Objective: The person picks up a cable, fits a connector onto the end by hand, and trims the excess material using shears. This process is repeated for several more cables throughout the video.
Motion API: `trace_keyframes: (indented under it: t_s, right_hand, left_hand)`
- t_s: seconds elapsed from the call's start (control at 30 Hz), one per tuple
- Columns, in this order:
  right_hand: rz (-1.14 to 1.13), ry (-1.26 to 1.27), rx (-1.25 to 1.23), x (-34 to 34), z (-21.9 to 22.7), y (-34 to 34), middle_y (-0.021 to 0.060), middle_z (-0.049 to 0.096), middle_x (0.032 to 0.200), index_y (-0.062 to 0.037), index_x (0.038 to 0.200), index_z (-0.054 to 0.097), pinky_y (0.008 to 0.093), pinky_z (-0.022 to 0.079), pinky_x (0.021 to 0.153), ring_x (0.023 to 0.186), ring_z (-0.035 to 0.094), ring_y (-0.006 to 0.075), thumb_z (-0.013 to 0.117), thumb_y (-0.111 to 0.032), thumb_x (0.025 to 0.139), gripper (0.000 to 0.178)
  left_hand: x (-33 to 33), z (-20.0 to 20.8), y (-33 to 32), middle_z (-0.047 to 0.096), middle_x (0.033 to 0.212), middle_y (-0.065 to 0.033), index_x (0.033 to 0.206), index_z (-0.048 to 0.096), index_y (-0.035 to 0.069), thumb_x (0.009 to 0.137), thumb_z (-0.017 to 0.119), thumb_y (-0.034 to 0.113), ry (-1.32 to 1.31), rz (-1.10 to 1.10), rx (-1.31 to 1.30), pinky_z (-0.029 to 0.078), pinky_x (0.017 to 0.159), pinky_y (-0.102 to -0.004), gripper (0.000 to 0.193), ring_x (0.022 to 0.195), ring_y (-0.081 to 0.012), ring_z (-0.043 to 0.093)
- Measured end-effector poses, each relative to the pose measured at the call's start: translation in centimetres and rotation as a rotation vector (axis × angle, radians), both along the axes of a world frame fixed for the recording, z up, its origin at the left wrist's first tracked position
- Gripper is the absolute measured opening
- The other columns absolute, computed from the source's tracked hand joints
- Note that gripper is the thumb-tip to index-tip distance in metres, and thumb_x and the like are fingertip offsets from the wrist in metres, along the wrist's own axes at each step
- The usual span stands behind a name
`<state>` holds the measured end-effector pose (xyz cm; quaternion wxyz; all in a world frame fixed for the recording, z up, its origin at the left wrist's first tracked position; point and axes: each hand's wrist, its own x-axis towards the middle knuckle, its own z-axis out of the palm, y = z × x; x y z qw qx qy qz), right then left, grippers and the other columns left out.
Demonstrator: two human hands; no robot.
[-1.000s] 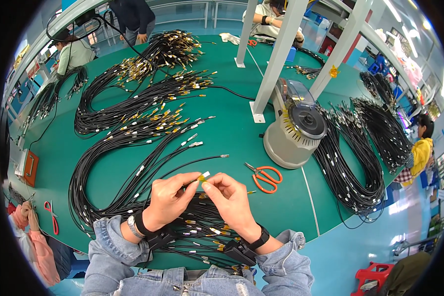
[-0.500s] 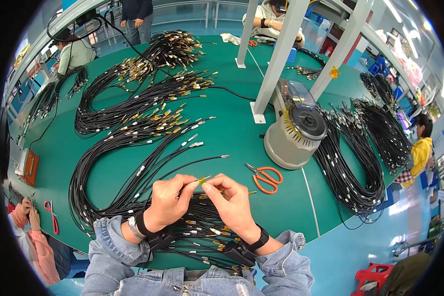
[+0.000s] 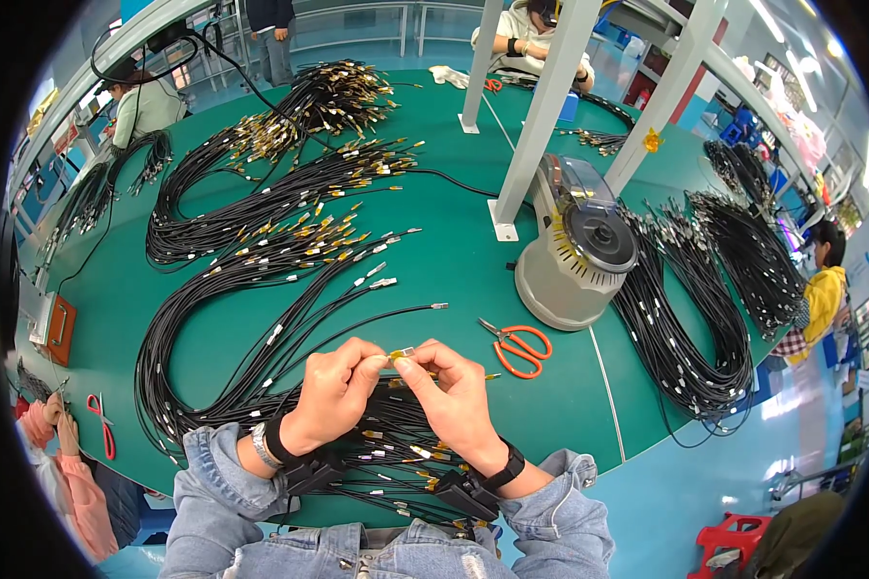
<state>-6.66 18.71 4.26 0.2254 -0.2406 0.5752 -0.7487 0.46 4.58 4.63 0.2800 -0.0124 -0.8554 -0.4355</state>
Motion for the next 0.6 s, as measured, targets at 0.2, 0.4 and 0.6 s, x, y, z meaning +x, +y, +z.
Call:
trace_keyframes:
  t_s: [0.2, 0.4, 0.6]
  right_hand:
    - [-0.004, 0.093, -0.019, -0.1, -0.3, 0.0, 0.0013, 0.053, 0.082, 0.0018, 0.087, 0.059, 0.0194, 0.039, 0.062, 0.072, 0.048, 0.0062, 0.060, -0.005, 0.086, 0.007]
    - [-0.044, 0.301, -0.066, -0.3, -0.9, -0.1, 0.0046, 0.054, 0.085, 0.0031, 0.088, 0.059, 0.0210, 0.041, 0.066, 0.074, 0.050, 0.0093, 0.061, 0.000, 0.084, 0.006]
    - [-0.030, 0.322, -0.088, -0.5, -1.1, -0.3, 0.0058, 0.054, 0.087, 0.0033, 0.089, 0.058, 0.0216, 0.042, 0.068, 0.077, 0.052, 0.0109, 0.062, 0.000, 0.083, 0.007]
  left_hand:
    - [0.0, 0.3, -0.4, 0.042, 0.052, 0.0022, 0.082, 0.055, 0.001, 0.094, 0.050, 0.018, -0.270, -0.240, 0.583, 0.027, 0.040, -0.0220, 0.021, 0.043, -0.0055, 0.035]
    - [0.1, 0.9, -1.1, 0.035, 0.051, 0.0063, 0.083, 0.053, 0.002, 0.097, 0.044, 0.024, -0.472, -0.490, 1.013, 0.020, 0.039, -0.0194, 0.028, 0.042, -0.0023, 0.024]
    - [-0.2, 0.8, -1.8, 0.034, 0.053, 0.0069, 0.083, 0.054, 0.003, 0.097, 0.043, 0.027, -0.578, -0.639, 1.153, 0.021, 0.040, -0.0183, 0.030, 0.045, -0.0024, 0.025]
